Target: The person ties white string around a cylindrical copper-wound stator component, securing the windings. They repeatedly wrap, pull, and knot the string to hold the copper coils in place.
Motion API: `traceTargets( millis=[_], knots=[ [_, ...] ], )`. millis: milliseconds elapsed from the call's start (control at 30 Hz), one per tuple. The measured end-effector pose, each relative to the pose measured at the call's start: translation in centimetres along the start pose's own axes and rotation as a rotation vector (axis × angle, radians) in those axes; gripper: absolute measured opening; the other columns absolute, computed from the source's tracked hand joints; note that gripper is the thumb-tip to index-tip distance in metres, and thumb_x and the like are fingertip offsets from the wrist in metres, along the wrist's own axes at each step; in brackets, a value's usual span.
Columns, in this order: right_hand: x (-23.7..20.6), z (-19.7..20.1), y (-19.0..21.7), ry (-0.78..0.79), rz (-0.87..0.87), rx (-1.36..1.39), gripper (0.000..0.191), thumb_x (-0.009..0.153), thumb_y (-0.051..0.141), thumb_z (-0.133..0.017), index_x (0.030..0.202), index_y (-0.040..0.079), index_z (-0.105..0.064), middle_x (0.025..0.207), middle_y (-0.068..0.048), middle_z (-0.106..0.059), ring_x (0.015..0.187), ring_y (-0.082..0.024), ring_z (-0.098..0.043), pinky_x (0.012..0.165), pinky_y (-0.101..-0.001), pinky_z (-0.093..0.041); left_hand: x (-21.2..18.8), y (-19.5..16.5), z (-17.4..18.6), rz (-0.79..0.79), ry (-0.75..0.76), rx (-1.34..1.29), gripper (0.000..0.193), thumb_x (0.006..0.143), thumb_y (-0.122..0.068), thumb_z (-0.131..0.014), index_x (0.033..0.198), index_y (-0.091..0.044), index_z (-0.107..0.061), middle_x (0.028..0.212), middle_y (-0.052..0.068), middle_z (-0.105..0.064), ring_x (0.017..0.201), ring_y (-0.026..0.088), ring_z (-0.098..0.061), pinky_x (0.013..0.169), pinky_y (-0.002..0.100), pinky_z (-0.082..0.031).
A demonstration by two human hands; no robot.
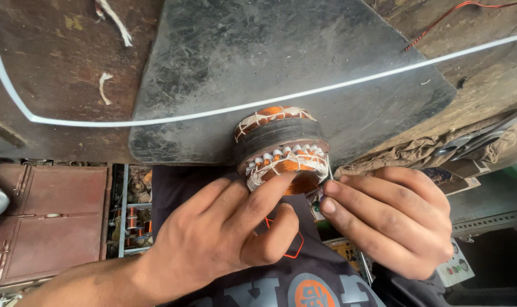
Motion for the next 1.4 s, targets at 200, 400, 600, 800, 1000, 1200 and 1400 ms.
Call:
traceTargets(
  millis=[200, 400, 600, 800, 1000, 1200, 1400],
  knots=[
    [1.8, 0.8, -0.1, -0.025, -0.136, 0.017, 0.021, 0.081, 0.012, -0.076, 0.096, -0.003, -0.075, 0.094, -0.017, -0.074, 0.08, -0.027, -0.074, 0.07, -0.0383, -0.055, 0.6, -0.8, 0.1, 0.044, 0.11, 0.092, 0.034, 0.094, -0.016, -0.067, 0.121, -0.01, -0.048, 0.12, 0.008, -0.062, 0.066, 0.013, -0.057, 0.057, 0.026, -0.045],
    [0.1, -0.1, 0.2, -0.268, -0.158, 0.018, 0.018, 0.081, 0.012, -0.074, 0.091, -0.003, -0.074, 0.085, -0.016, -0.074, 0.073, -0.026, -0.073, 0.065, -0.0366, -0.054, 1.3, -1.3, -0.7, 0.11, 0.206, 0.112, 0.034, 0.087, -0.016, -0.068, 0.117, -0.008, -0.055, 0.111, 0.007, -0.063, 0.054, 0.013, -0.057, 0.048, 0.026, -0.05],
    [-2.3, -1.4, 0.9, -0.394, -0.321, 0.042, 0.016, 0.084, 0.013, -0.073, 0.093, 0.0, -0.075, 0.088, -0.012, -0.074, 0.077, -0.024, -0.073, 0.07, -0.0359, -0.054, 1.6, -1.5, -1.1, 0.127, 0.276, 0.136, 0.029, 0.08, -0.014, -0.069, 0.105, -0.005, -0.058, 0.106, 0.009, -0.063, 0.048, 0.012, -0.057, 0.044, 0.026, -0.05],
    [-2.3, -1.0, 0.6, -0.375, -0.25, 0.035, 0.019, 0.085, 0.016, -0.072, 0.092, -0.001, -0.075, 0.086, -0.013, -0.074, 0.072, -0.025, -0.071, 0.065, -0.0366, -0.053, 1.8, -1.3, -0.9, 0.088, 0.332, 0.109, 0.022, 0.082, -0.01, -0.068, 0.099, -0.003, -0.057, 0.106, 0.01, -0.063, 0.051, 0.012, -0.06, 0.048, 0.027, -0.051],
    [-2.9, -0.6, -0.5, -0.343, -0.024, 0.116, 0.039, 0.098, 0.025, -0.05, 0.096, -0.005, -0.074, 0.091, -0.02, -0.073, 0.073, -0.028, -0.072, 0.064, -0.0376, -0.053, 1.9, -1.0, -0.9, 0.081, 0.361, 0.077, 0.017, 0.082, -0.01, -0.068, 0.094, -0.004, -0.057, 0.1, 0.009, -0.063, 0.051, 0.012, -0.06, 0.047, 0.027, -0.051],
    [-2.5, -0.5, -0.8, -0.261, 0.007, 0.139, 0.034, 0.093, 0.023, -0.054, 0.099, -0.005, -0.074, 0.094, -0.02, -0.074, 0.076, -0.028, -0.073, 0.065, -0.0392, -0.054, 0.8, -1.2, -0.8, 0.082, 0.246, 0.042, 0.011, 0.089, -0.007, -0.068, 0.097, -0.003, -0.062, 0.107, 0.007, -0.067, 0.057, 0.012, -0.058, 0.053, 0.027, -0.052],
    [-0.3, -0.6, -0.7, -0.132, 0.002, 0.05, 0.023, 0.082, 0.014, -0.083, 0.1, 0.0, -0.077, 0.098, -0.014, -0.075, 0.076, -0.022, -0.07, 0.063, -0.0354, -0.053, -0.8, -0.5, -0.4, -0.07, -0.024, 0.072, 0.009, 0.101, -0.005, -0.069, 0.11, -0.002, -0.067, 0.125, 0.01, -0.066, 0.082, 0.019, -0.066, 0.072, 0.029, -0.057]
  ],
)
Point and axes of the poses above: each hand's wrist, its own x-axis towards the middle knuckle, its own z-axis out of the back of the hand, y = z × x, the point moved 4 cm from there along x, towards the middle knuckle
